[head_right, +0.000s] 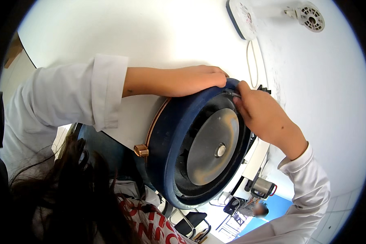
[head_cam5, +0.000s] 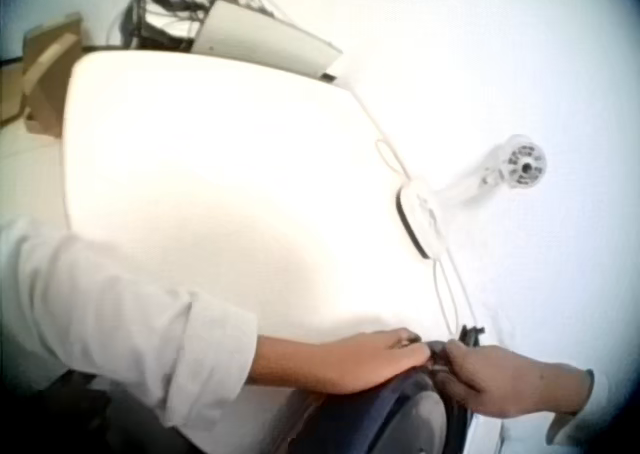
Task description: The person secures a rubber ring onto a blue speaker and then uses a screwdriver to adjust the internal components of a white electric fan. The person handles the speaker, fan, and screwdriver while working at a white table.
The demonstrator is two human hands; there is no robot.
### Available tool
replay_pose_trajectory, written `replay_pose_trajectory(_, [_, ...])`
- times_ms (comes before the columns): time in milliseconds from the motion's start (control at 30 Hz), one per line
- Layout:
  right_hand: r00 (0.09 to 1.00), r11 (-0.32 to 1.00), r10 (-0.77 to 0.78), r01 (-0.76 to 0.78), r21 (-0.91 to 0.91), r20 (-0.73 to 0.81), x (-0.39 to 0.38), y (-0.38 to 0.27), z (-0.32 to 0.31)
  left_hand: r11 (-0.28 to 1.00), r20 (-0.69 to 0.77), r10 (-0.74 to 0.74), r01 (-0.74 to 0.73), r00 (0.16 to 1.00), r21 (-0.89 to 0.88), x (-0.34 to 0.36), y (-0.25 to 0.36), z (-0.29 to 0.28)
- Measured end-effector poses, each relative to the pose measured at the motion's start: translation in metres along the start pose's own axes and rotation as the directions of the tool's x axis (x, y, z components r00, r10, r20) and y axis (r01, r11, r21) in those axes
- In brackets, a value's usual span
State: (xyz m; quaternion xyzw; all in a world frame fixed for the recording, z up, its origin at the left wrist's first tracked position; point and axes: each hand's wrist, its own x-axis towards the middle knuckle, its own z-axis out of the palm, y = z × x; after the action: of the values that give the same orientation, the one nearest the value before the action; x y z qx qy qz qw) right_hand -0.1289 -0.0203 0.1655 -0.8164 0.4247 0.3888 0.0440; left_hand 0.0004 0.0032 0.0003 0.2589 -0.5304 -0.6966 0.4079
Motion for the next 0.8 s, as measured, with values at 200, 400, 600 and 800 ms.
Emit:
replay_pose_trajectory(200, [0.743,0.555,-0.648,0.312,-0.771,-0.166,0.01,0.031,0.004,0.995,-0.038,0.094,-0.093,0.995,0.027,0.006,-0.005,0.001])
replay_pose_trajectory(400, [0.731,0.537,-0.673,0.38,-0.753,-0.111,0.015,0.046,0.008,0.996,-0.075,0.094,-0.094,0.993,0.002,0.011,-0.004,0.005])
replay_pose_trajectory(600, [0.865,0.756,-0.489,0.357,-0.548,-0.111,0.013,0.028,0.003,0.983,-0.08,0.173,-0.168,0.982,0.07,0.009,-0.012,0.004])
replay_pose_trajectory(800, [0.968,0.976,-0.211,0.201,-0.082,-0.133,0.01,0.016,0.004,0.993,-0.097,0.12,-0.12,0.988,0.007,0.004,-0.004,0.006])
